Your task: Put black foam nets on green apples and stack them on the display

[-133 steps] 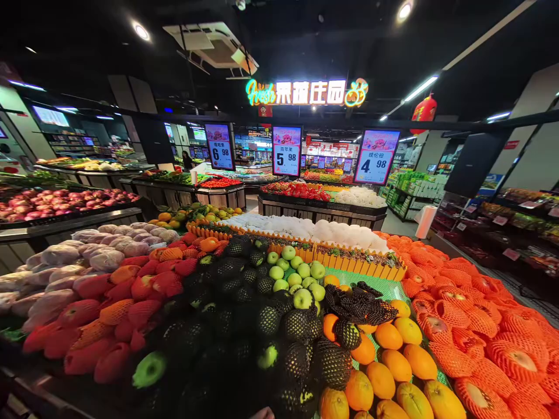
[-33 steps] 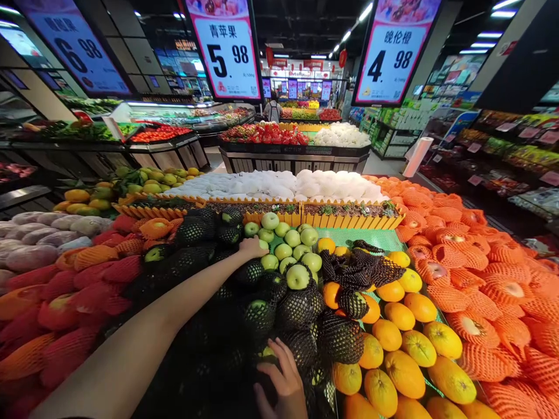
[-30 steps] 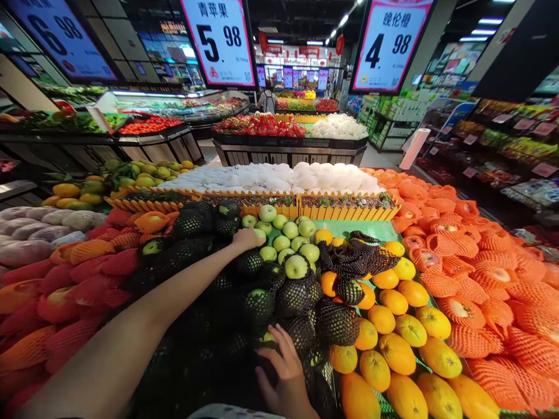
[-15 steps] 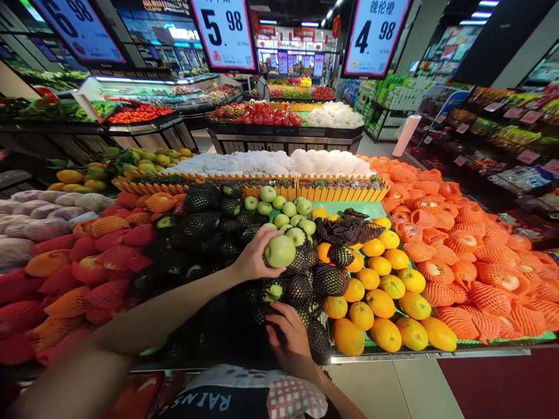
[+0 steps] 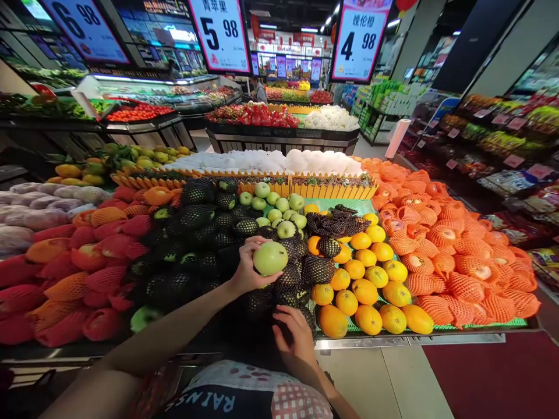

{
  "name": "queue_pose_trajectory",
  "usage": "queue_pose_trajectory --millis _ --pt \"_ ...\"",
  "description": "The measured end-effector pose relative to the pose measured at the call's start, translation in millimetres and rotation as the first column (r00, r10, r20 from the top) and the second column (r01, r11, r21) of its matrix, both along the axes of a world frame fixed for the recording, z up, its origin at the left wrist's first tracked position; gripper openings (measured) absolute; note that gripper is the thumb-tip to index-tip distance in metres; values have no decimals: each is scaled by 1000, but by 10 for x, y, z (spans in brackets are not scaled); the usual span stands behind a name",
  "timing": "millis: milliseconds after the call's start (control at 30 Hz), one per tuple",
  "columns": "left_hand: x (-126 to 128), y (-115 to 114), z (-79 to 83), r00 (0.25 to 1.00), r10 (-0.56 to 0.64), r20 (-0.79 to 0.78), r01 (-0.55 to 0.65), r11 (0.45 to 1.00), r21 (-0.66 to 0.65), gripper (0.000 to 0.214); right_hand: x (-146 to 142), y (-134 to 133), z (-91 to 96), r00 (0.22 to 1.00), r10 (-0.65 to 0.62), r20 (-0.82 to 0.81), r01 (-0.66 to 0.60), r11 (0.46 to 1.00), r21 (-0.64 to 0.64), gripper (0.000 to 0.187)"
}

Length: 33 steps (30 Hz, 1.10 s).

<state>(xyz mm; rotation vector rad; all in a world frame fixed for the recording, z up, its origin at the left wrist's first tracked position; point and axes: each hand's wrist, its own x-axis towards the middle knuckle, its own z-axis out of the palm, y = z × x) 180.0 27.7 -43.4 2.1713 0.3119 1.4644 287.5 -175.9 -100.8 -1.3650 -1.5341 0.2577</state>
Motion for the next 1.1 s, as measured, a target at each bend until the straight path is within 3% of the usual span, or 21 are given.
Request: queue_pose_trajectory --millis 167,367,500,633,767,867,1000,1100 --pt "22 -26 -188 948 247 -199 -224 966 130 71 171 -206 -26 999 -34 -6 33 998 -49 26" --pt "182 -120 -407 800 543 -255 -489 837 246 74 362 -341 -2 1000 -10 -23 8 994 -106 24" --pt "255 -145 -464 689 640 -340 -570 768 292 65 481 -351 16 997 60 -39 -65 990 -127 25" --pt "254 -184 -469 619 652 -438 -596 753 279 70 643 -288 -11 996 83 -40 -87 987 -132 26" --pt "226 -278 -454 546 659 -518 -609 736 295 63 888 -106 27 998 55 37 -51 994 -92 27" --pt "214 -349 -435 525 668 -528 -634 720 280 64 1167 129 177 992 25 124 -15 997 -77 25" --pt "179 -448 -398 520 660 -543 -639 722 265 66 1638 592 426 955 -136 262 138 990 12 27" --pt "126 -559 -372 517 653 -554 -642 724 254 64 1958 999 475 907 -207 366 203 978 50 36"
